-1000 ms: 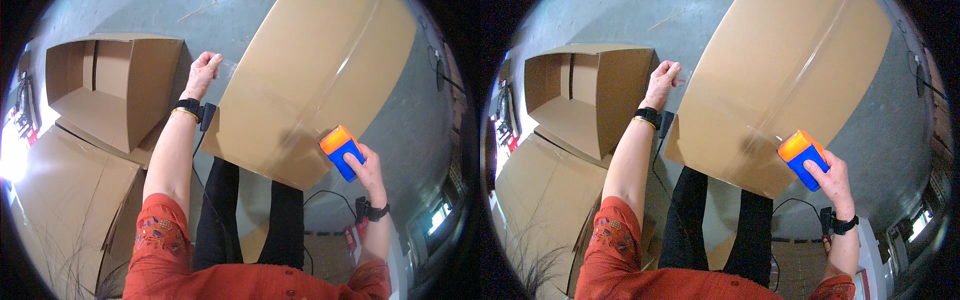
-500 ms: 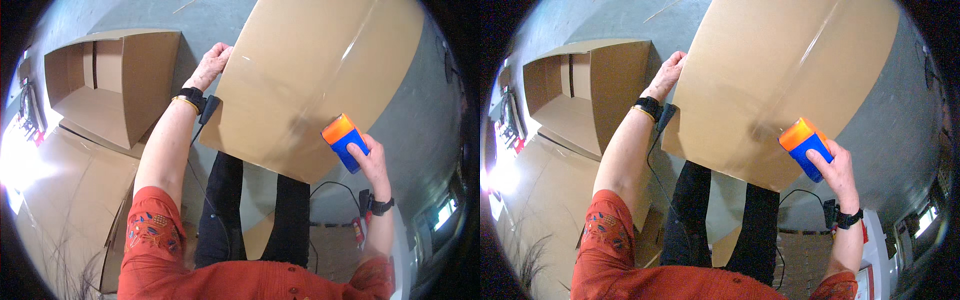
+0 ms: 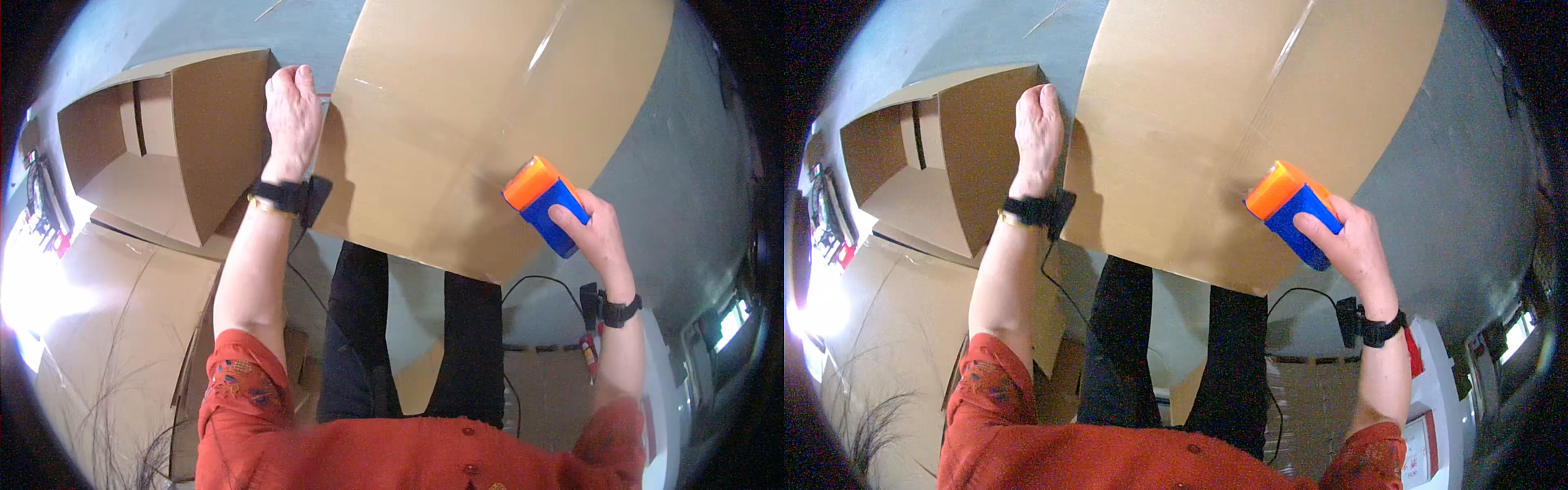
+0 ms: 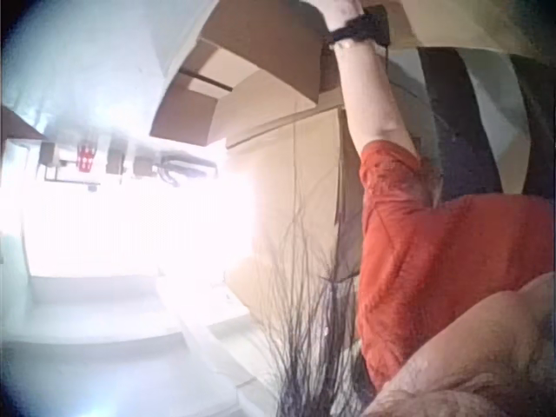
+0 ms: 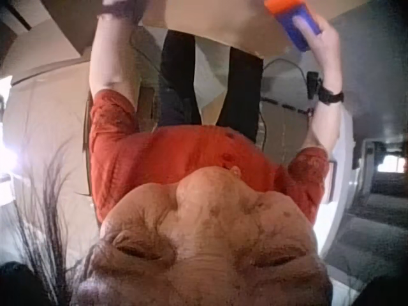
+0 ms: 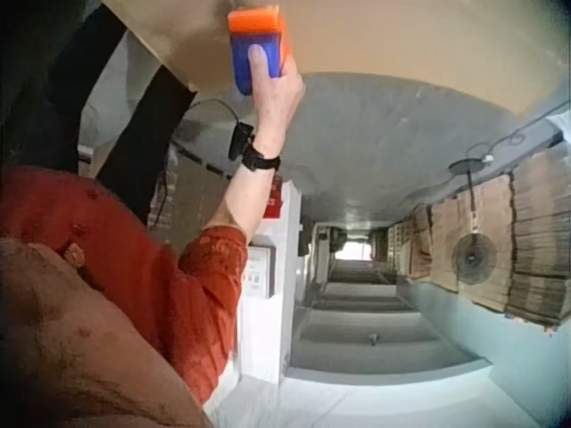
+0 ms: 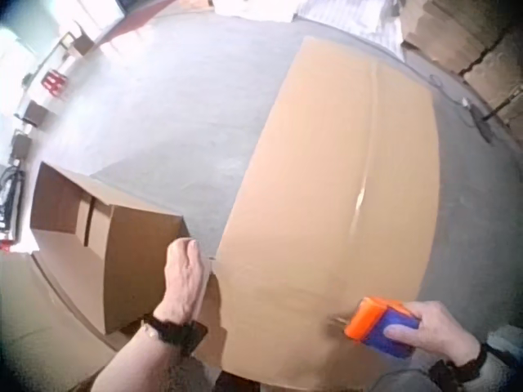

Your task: Use a handheld tape dispenser to seal the seams of cardboard boxes.

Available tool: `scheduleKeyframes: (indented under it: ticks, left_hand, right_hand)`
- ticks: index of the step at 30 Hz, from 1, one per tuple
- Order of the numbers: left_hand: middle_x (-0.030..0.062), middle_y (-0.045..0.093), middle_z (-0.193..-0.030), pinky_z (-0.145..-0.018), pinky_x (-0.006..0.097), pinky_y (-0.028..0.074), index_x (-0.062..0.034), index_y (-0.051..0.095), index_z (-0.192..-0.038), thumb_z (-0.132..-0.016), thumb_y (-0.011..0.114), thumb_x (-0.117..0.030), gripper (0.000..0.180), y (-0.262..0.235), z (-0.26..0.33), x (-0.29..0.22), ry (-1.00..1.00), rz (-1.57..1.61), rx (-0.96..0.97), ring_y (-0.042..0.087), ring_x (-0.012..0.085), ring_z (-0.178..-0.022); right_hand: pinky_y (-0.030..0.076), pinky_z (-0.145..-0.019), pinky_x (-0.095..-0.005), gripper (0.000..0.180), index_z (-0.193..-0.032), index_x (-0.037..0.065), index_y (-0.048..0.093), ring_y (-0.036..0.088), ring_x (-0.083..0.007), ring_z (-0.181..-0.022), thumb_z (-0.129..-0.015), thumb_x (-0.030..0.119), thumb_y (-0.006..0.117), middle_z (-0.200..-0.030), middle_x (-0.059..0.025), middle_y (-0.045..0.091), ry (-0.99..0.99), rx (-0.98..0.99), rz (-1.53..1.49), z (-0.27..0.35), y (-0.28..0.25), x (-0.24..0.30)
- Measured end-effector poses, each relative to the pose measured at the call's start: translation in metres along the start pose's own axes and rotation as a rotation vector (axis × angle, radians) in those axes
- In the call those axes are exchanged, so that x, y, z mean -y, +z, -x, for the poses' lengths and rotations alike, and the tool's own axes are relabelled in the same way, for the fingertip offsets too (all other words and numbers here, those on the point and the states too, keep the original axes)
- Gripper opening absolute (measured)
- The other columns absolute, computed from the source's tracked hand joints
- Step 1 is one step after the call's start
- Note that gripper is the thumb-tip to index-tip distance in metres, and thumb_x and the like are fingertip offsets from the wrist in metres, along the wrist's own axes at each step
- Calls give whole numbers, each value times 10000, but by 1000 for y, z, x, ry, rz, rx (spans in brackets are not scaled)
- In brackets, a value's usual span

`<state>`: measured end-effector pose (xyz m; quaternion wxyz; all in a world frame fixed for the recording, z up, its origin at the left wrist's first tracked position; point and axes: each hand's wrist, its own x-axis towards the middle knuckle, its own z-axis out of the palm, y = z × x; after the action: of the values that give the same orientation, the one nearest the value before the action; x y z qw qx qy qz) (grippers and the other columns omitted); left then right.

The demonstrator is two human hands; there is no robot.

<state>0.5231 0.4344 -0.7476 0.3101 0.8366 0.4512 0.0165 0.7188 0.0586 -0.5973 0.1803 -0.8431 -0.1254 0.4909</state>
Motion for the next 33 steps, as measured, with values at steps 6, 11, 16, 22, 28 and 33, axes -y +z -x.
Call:
scheduleKeyframes:
  ticks: [6,11,16,22,28,33]
  left_hand:
    - [276,572,-1331,-1061,473,434,44,478,-1393,-1066,408,-497,636,22,48,-25,-66,162,26,558,419,-1243]
    - [237,618,-1290,-1027,486,449,-9,514,-1387,-1050,396,-547,645,36,54,-21,-2,93,-35,582,421,-1204]
    - [216,624,-1274,-1005,481,458,-37,549,-1353,-1030,420,-587,650,38,57,-26,-25,93,-23,590,407,-1193]
    - [211,631,-1246,-991,476,469,-40,566,-1319,-1017,393,-641,695,46,57,-24,-52,12,-42,600,392,-1179]
    - [211,634,-1235,-982,477,475,-43,584,-1293,-1014,376,-652,702,45,55,-28,-78,-43,-50,603,391,-1170]
    - [205,646,-1222,-974,473,480,-45,597,-1277,-1016,399,-628,668,52,54,-23,-77,-16,-85,609,386,-1164]
  right_hand:
    - [532,-707,-362,551,-1040,-9,717,685,-200,-751,-869,514,721,-820,-137,721,21,24,63,-6,2,2]
    - [539,-714,-375,577,-1033,-7,717,712,-256,-761,-867,546,705,-820,-158,726,29,67,69,-8,-1,5]
    - [552,-730,-389,582,-1080,31,734,736,-279,-812,-865,572,705,-863,-169,744,38,82,76,-8,-5,8]
    - [568,-758,-391,527,-1150,74,739,747,-276,-842,-868,520,731,-907,-166,757,93,54,143,-8,-1,13]
    - [571,-726,-383,494,-1108,62,748,748,-270,-790,-869,495,742,-865,-169,752,77,74,146,-6,-8,12]
    - [565,-707,-377,505,-1053,46,754,741,-257,-763,-860,513,745,-830,-167,743,42,86,95,-10,-6,0]
